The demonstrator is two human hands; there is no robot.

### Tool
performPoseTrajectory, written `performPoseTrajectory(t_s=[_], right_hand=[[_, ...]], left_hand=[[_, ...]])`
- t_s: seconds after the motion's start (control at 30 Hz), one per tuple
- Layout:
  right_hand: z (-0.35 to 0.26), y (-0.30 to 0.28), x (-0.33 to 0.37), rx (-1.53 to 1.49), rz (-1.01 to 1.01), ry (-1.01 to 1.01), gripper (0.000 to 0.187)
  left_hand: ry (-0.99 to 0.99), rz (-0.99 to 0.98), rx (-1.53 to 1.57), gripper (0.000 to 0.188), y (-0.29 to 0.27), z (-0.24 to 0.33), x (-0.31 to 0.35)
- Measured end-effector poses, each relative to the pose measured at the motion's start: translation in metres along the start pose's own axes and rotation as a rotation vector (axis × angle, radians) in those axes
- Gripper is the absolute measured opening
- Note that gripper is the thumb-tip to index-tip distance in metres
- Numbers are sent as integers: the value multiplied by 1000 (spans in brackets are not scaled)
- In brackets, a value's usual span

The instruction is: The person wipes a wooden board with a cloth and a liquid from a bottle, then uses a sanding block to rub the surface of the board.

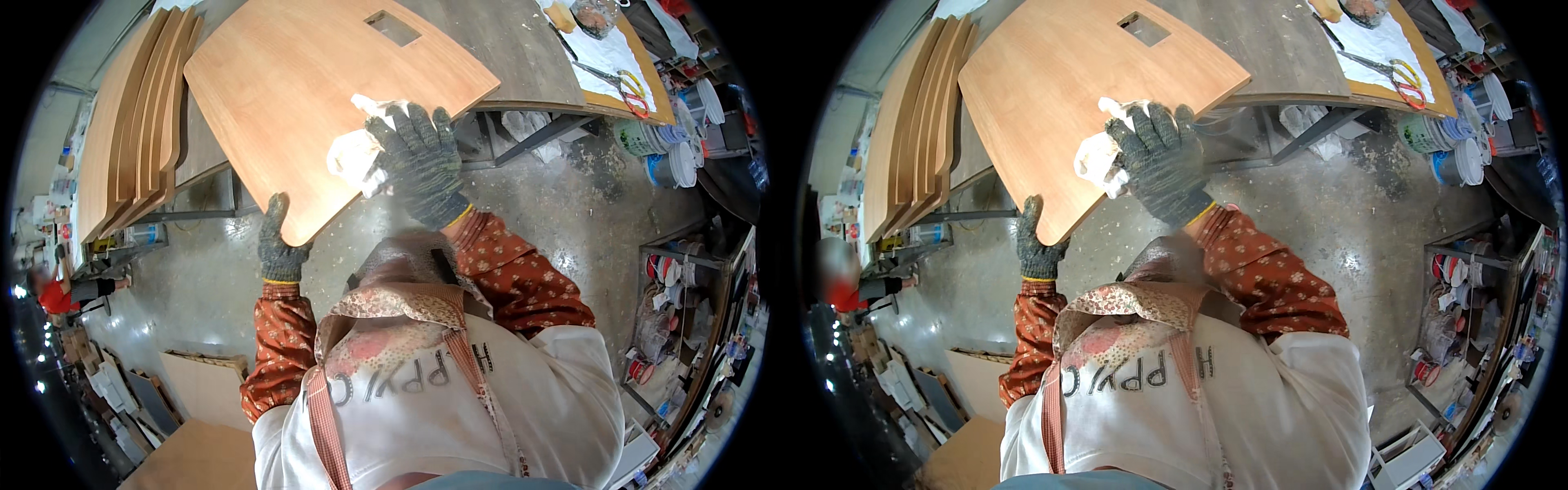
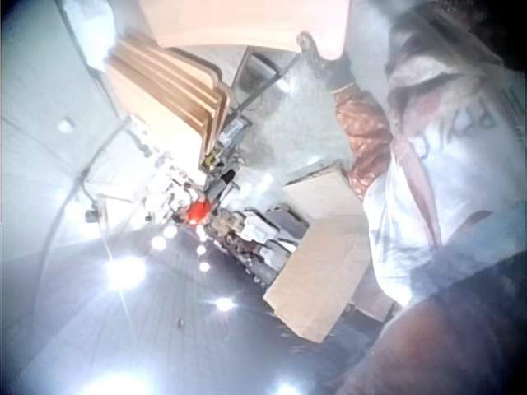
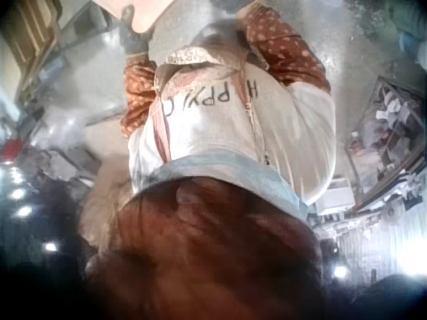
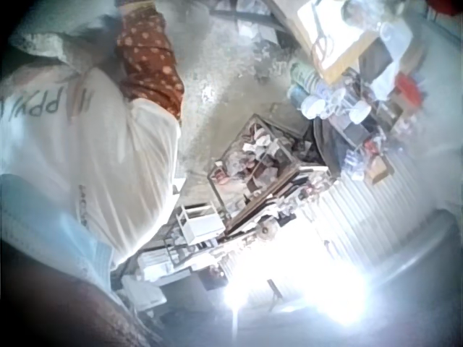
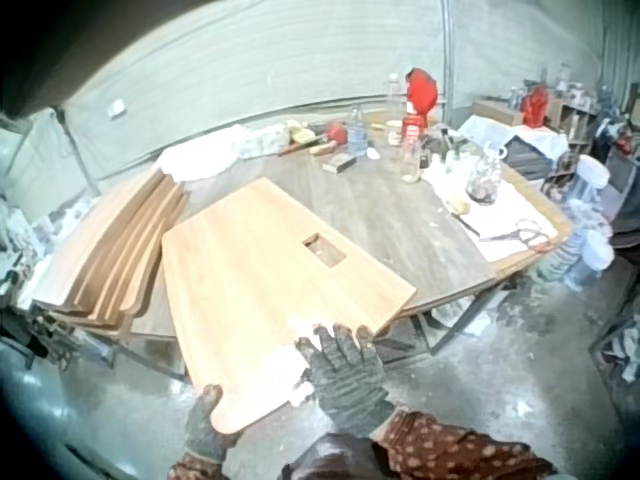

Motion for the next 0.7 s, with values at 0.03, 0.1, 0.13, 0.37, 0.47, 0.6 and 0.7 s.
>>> performPoseTrajectory(t_s=[0.03, 0.1, 0.13, 0.37, 0.47, 0.6, 0.7], right_hand=[[10, 0, -3, -80, 30, -26, 66], [60, 19, -13, 39, -146, 13, 68], [89, 13, -24, 53, -67, 5, 63], [70, -18, -26, 153, 224, -42, 68], [-36, 13, -2, 75, 127, -114, 62], [-47, 25, 7, -202, -95, -221, 57], [46, -8, -22, -98, -31, -168, 60]], left_hand=[[120, 0, -145, 76, -2, 11, 0], [449, 18, -450, 76, -2, 38, 7], [621, 32, -632, 77, 2, 50, 14], [724, 56, -801, 75, 5, 58, 18], [186, 97, -135, 68, -17, 20, 0], [522, 75, -666, 72, 1, 50, 13], [531, 79, -642, 76, -2, 55, 17]])
Point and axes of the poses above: each hand's wrist, its own x-axis away from the middle knuckle, its own y-axis out of the palm, z = x × y, the point moved 9 cm from there along -x, towards the middle knuckle
